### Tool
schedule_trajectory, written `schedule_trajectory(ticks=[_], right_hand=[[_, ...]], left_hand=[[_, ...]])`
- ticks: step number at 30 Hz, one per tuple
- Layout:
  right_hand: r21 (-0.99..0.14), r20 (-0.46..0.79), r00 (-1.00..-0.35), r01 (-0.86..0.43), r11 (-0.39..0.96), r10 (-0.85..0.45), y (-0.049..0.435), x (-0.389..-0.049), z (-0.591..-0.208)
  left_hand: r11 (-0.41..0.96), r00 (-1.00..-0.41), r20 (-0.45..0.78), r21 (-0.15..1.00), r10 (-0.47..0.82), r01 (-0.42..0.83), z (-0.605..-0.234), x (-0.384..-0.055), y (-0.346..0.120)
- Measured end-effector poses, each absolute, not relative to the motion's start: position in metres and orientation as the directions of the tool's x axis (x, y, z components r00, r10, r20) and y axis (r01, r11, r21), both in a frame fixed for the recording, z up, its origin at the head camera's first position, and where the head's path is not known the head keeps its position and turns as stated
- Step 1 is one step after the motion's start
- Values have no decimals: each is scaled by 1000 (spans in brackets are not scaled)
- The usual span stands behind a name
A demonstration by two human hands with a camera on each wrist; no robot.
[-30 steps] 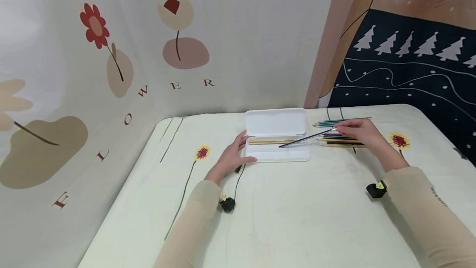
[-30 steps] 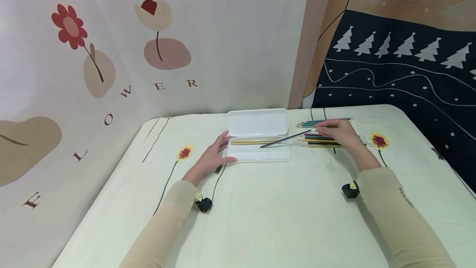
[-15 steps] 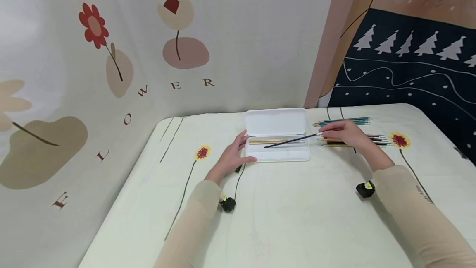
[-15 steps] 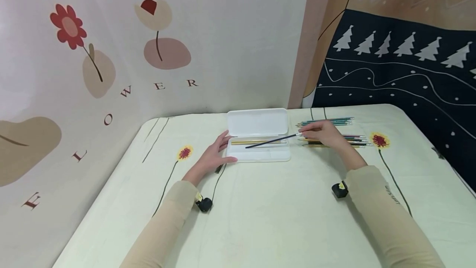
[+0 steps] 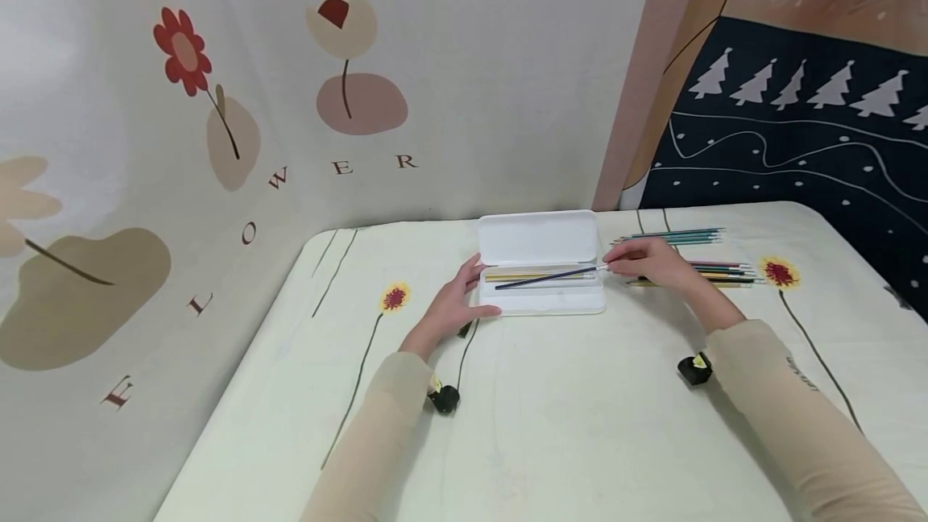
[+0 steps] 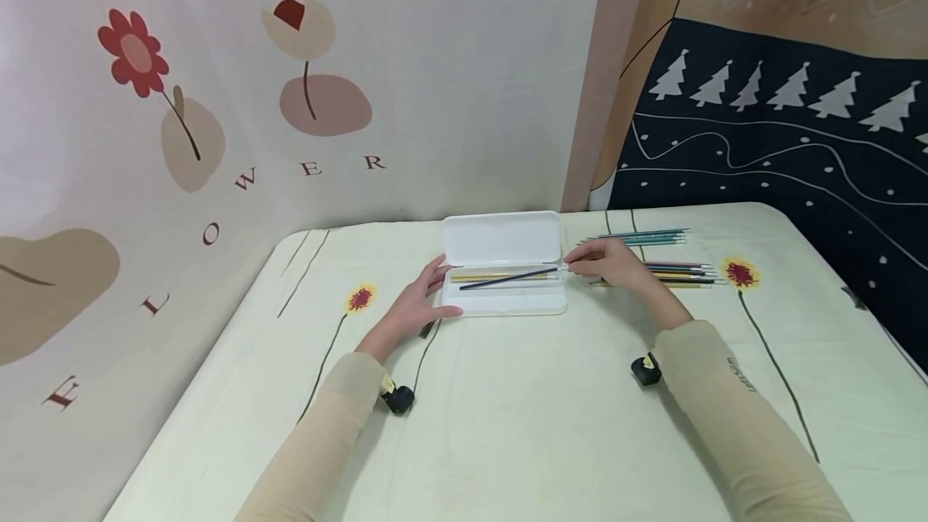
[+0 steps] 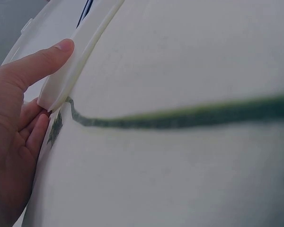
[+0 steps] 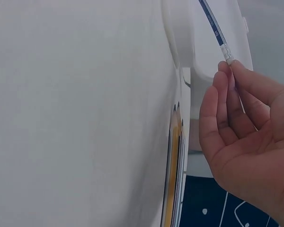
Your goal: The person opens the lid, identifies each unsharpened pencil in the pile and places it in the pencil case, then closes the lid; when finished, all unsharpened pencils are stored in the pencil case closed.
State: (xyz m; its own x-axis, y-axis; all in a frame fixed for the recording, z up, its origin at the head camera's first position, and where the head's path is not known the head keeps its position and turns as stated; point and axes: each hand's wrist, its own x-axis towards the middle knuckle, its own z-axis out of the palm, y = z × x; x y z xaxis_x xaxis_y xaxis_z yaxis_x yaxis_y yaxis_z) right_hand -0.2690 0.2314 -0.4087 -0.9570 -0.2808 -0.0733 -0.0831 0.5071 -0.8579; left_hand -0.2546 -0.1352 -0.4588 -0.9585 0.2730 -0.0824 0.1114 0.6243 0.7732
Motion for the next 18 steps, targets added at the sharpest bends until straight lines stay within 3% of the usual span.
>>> schedule_trajectory(ticks=[18], right_hand=[[-819, -112, -947, -83, 568, -300, 226, -268, -407]], left_hand=[[625, -959, -81, 773, 270, 111, -460, -255, -135]])
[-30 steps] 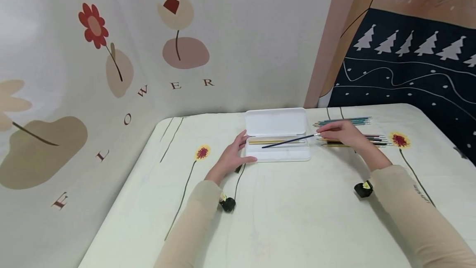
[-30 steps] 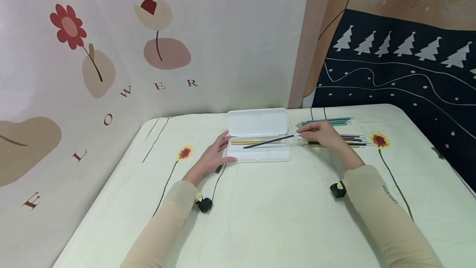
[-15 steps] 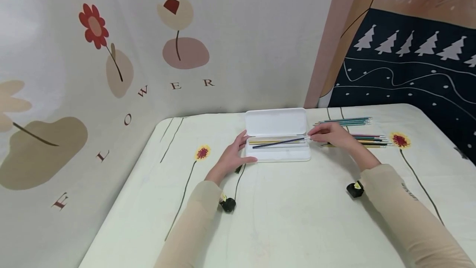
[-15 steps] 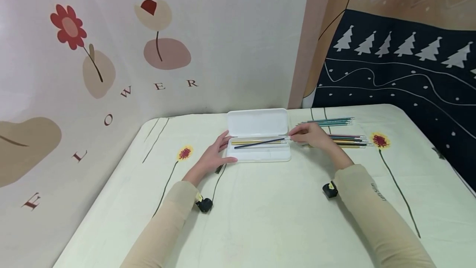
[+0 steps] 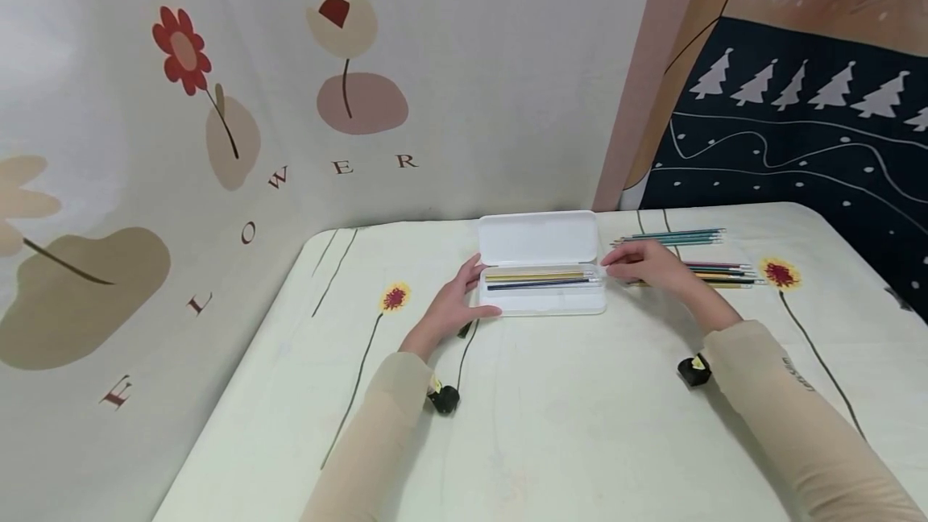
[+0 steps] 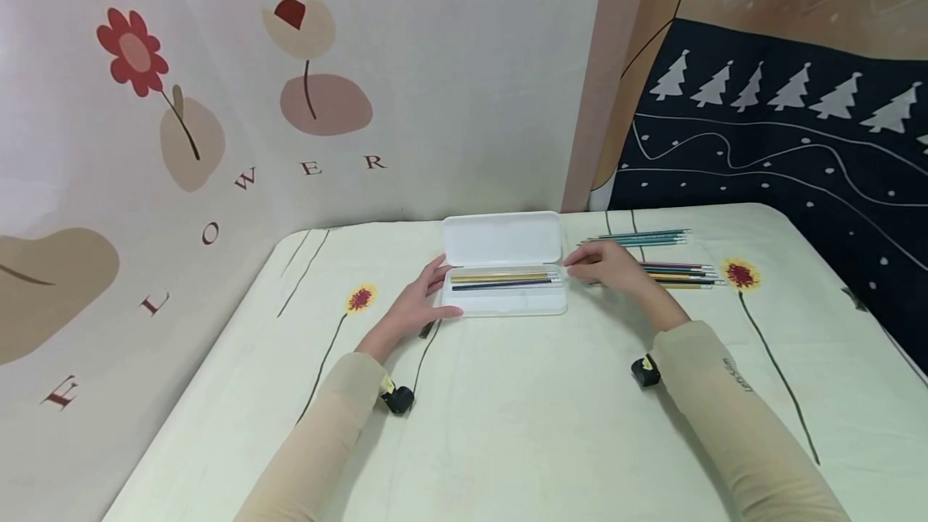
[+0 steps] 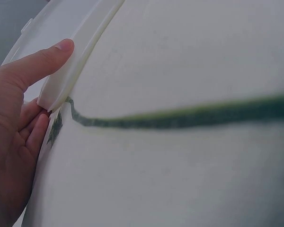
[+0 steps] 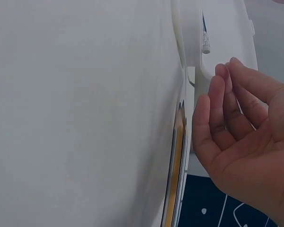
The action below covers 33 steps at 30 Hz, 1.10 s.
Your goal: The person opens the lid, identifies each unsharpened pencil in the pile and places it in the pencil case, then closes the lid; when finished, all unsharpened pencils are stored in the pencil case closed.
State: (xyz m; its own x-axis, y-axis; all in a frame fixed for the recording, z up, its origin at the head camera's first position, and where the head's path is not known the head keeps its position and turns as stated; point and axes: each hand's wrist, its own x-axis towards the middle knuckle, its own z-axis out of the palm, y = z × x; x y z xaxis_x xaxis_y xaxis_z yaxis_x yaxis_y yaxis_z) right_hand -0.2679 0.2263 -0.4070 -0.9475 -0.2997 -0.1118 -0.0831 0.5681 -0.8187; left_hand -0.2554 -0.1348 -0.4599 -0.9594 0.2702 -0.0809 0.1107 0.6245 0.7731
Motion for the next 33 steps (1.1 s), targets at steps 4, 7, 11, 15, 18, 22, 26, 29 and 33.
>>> schedule_trajectory(ticks=[4, 7, 11, 15, 18, 22, 26, 29, 33], right_hand=[[-826, -100, -945, -96, 556, -312, 228, -267, -408], [-846, -90, -935, -111, 522, -344, 226, -267, -410], [-871, -89, -916, -119, 478, -390, 224, -269, -414], [-863, -101, -911, -119, 491, -400, 223, -269, -415], [-840, -113, -920, -114, 531, -376, 224, -267, -412], [-821, -128, -931, -94, 563, -342, 229, -264, -408], [-821, -126, -939, -81, 566, -318, 239, -262, -406], [-818, -120, -946, -78, 569, -303, 248, -262, -406], [-803, -119, -957, -65, 593, -265, 261, -261, -406]], left_hand=[[625, -960, -83, 773, 267, 107, -462, -256, -135], [622, -960, -81, 776, 267, 107, -462, -256, -136], [621, -960, -77, 775, 271, 113, -462, -255, -136], [624, -960, -79, 774, 270, 111, -461, -255, -136], [625, -960, -81, 773, 268, 109, -460, -255, -135], [625, -960, -79, 773, 268, 111, -460, -255, -135], [626, -960, -77, 772, 270, 114, -459, -255, -135], [624, -959, -77, 773, 274, 117, -458, -255, -135], [621, -959, -77, 775, 274, 115, -458, -254, -135]])
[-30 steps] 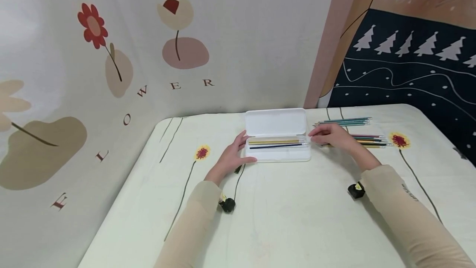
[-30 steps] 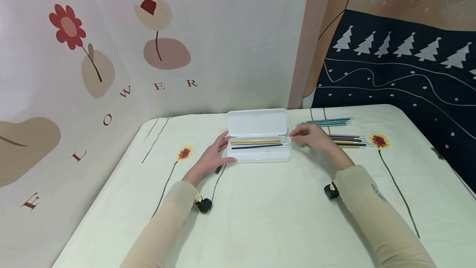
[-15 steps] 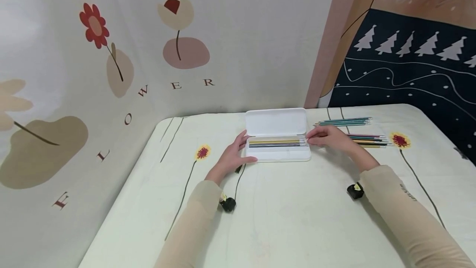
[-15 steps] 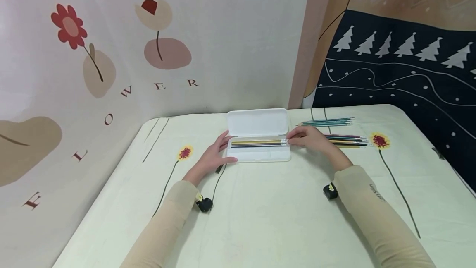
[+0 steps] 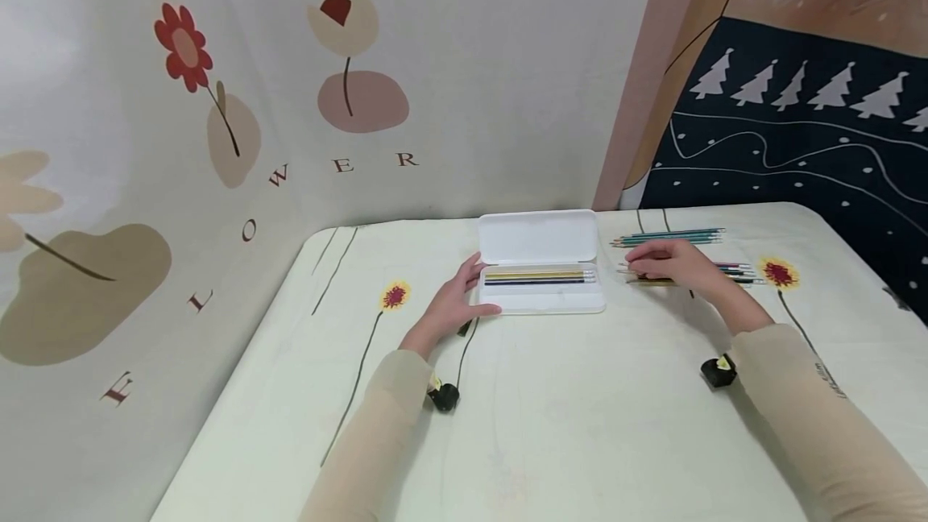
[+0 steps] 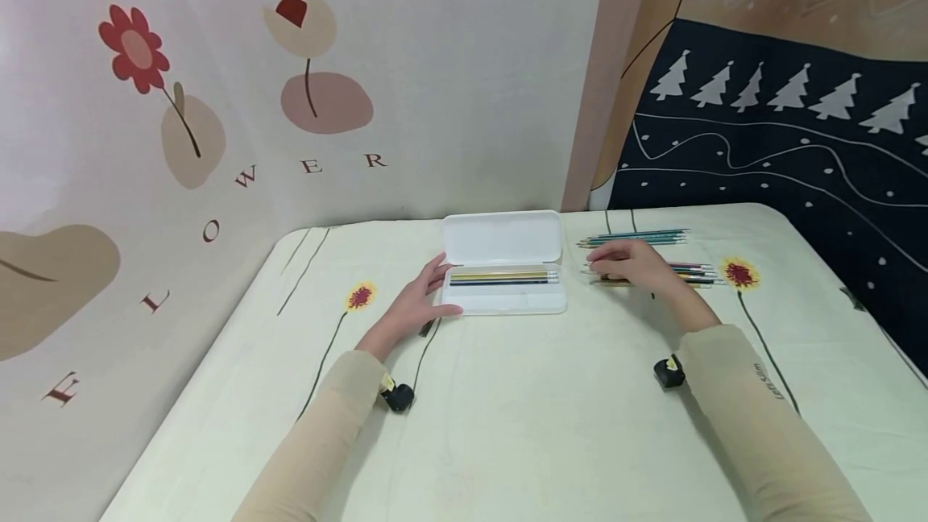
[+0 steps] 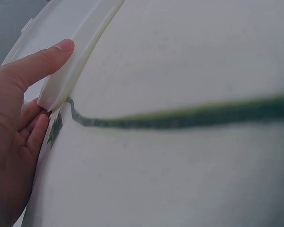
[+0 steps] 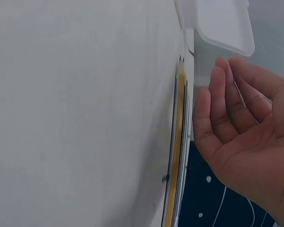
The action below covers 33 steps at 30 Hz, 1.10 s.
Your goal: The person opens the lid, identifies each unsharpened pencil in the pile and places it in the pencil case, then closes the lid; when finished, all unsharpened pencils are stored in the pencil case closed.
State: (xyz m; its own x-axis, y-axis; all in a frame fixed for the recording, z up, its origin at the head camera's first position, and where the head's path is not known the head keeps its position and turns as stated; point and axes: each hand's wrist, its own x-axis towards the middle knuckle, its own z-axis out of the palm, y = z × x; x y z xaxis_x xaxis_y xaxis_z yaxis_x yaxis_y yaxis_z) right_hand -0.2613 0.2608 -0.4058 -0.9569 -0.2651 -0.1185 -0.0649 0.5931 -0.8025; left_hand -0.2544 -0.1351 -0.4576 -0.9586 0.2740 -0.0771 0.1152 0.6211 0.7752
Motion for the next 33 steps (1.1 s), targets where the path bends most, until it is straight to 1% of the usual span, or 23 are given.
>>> schedule_trajectory(ticks=[3, 11, 15, 23, 28, 33], right_hand=[[-808, -126, -966, -33, 589, -227, 270, -259, -404], [-863, -140, -980, 49, 503, -144, 294, -254, -401], [-862, -152, -984, 84, 500, -97, 307, -251, -401], [-854, -83, -996, 88, 514, 33, 330, -246, -404], [-864, -97, -985, 154, 480, 141, 342, -244, -408], [-839, -122, -961, 234, 491, 249, 351, -243, -410]], left_hand=[[620, -959, -81, 777, 272, 110, -458, -255, -135], [623, -958, -87, 775, 272, 106, -458, -254, -135], [621, -958, -84, 776, 275, 110, -458, -254, -135], [620, -958, -85, 777, 275, 109, -459, -255, -135], [609, -955, -67, 783, 289, 129, -459, -255, -136], [605, -953, -57, 783, 299, 143, -459, -255, -137]])
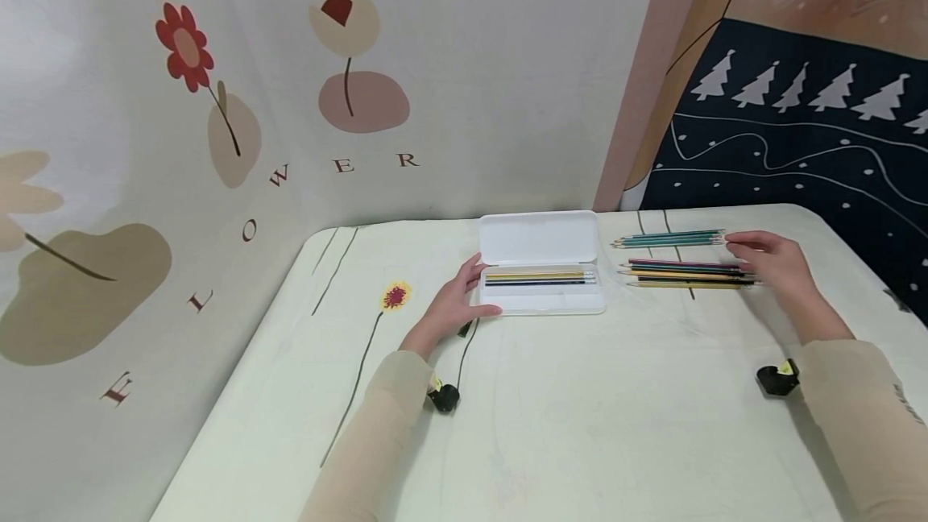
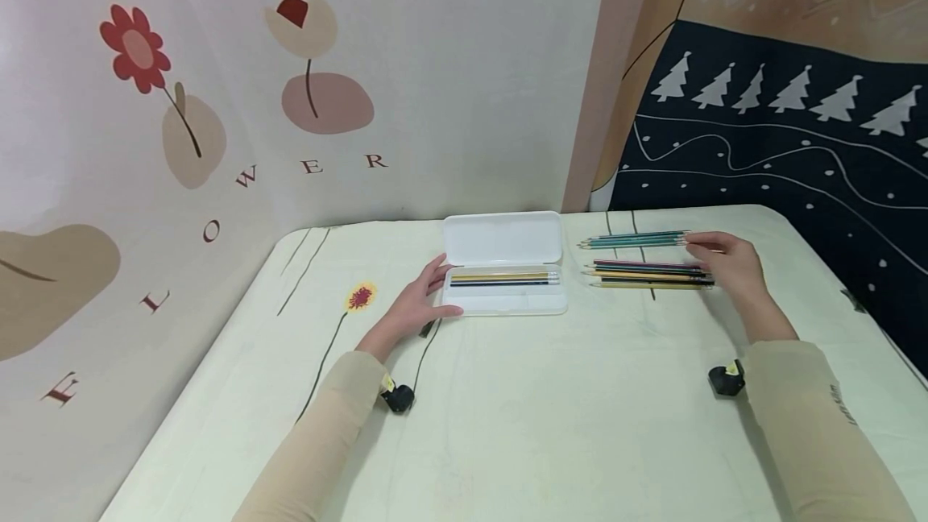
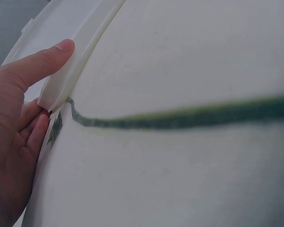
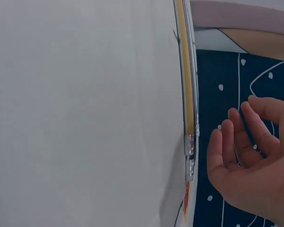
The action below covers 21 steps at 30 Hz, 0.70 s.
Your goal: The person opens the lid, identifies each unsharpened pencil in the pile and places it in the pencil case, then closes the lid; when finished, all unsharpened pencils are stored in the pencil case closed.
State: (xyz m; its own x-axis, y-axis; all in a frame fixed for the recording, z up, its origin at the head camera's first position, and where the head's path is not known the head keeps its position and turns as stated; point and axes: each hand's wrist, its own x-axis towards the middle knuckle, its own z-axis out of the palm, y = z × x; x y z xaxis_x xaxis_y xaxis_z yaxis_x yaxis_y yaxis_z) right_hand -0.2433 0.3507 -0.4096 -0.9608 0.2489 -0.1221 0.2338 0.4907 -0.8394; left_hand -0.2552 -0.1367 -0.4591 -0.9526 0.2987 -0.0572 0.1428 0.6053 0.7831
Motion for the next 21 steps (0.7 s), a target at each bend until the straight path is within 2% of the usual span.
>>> schedule_trajectory(ticks=[3, 12, 16, 21], right_hand=[[-815, -128, -943, 276, 509, 306, 357, -241, -410], [-768, -242, -861, 451, 454, 446, 378, -242, -413], [-733, -303, -845, 503, 459, 441, 384, -244, -416], [-723, -348, -860, 499, 477, 372, 387, -247, -419]], left_hand=[[605, -952, -57, 783, 300, 144, -460, -256, -135], [615, -952, -65, 776, 301, 141, -462, -257, -132], [615, -950, -64, 775, 304, 144, -462, -257, -131], [611, -955, -58, 779, 292, 139, -460, -257, -135]])
